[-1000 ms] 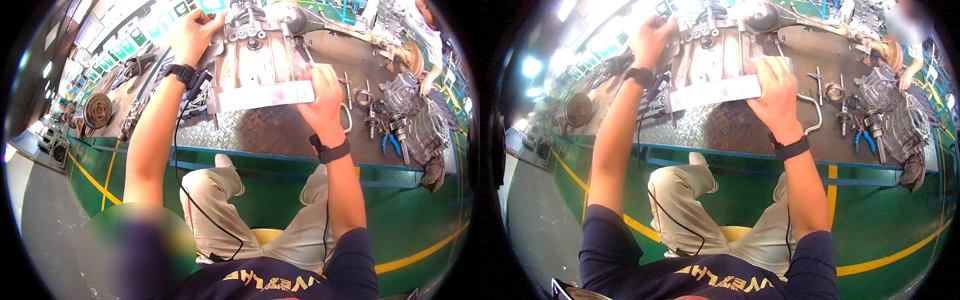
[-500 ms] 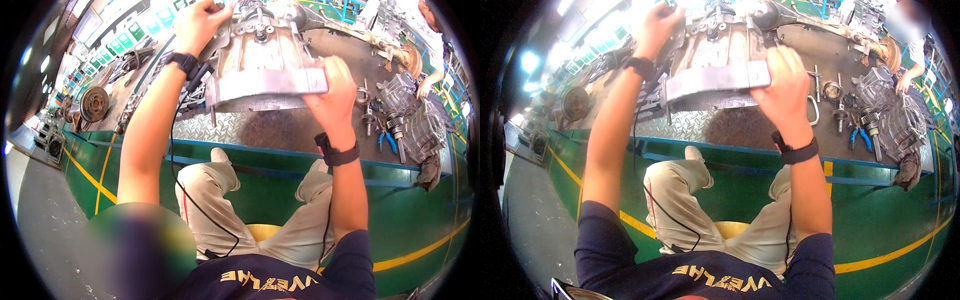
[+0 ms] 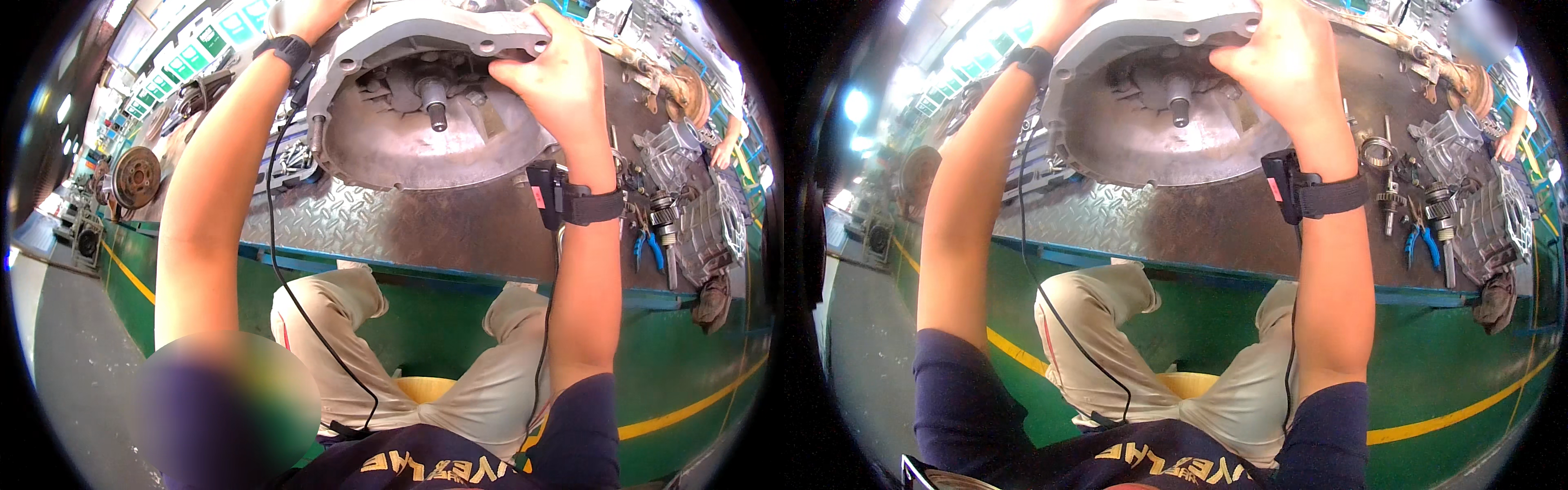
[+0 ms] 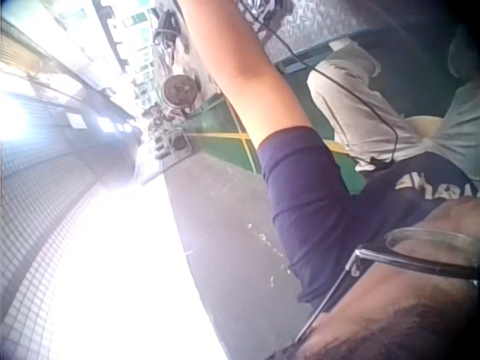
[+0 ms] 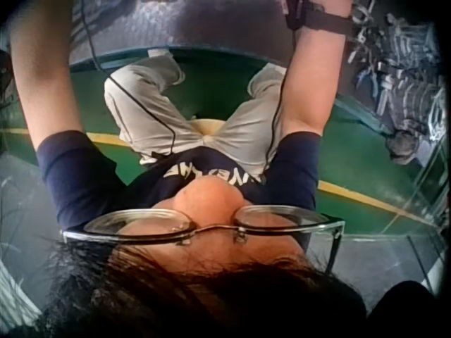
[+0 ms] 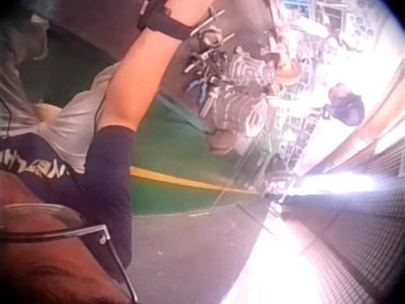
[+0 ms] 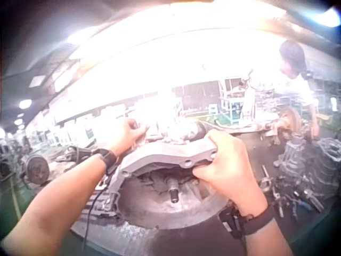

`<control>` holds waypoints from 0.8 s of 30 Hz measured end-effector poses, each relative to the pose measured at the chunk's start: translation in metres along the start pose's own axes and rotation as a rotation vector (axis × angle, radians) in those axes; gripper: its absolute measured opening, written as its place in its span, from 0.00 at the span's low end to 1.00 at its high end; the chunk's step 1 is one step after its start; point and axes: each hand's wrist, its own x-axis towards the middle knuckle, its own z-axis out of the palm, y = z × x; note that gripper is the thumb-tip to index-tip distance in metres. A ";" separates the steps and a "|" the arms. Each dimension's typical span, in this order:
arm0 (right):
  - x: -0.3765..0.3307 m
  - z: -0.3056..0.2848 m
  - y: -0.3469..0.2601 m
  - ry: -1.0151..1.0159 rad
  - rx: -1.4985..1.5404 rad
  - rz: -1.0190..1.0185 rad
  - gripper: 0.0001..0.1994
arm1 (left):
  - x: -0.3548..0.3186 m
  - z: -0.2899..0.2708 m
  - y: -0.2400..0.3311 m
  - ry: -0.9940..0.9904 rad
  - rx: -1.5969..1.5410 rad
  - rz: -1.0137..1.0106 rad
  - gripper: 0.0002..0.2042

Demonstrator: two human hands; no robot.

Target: The person assembles a gearbox housing by first inserting a threaded sensor by hand, then lifting and rotating the housing to check the fit of internal gear shafts. They then proceed to fit a secondary housing section over the gears, aligning the shafts through the openings.

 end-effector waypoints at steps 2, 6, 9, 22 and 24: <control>0.007 0.012 0.014 0.055 0.059 -0.145 0.17 | 0.005 0.003 -0.011 0.048 0.016 0.035 0.27; 0.012 0.014 0.019 0.039 0.040 -0.124 0.18 | 0.010 0.004 -0.019 -0.107 -0.020 -0.032 0.28; 0.014 0.016 -0.001 0.026 0.100 -0.069 0.20 | 0.007 0.009 -0.031 0.014 -0.022 0.010 0.29; 0.002 0.003 -0.019 -0.098 -0.025 0.060 0.18 | -0.041 0.004 -0.018 -0.201 0.072 0.012 0.19; 0.007 -0.001 -0.022 -0.118 -0.001 0.082 0.18 | -0.037 -0.004 -0.016 -0.208 0.051 0.072 0.18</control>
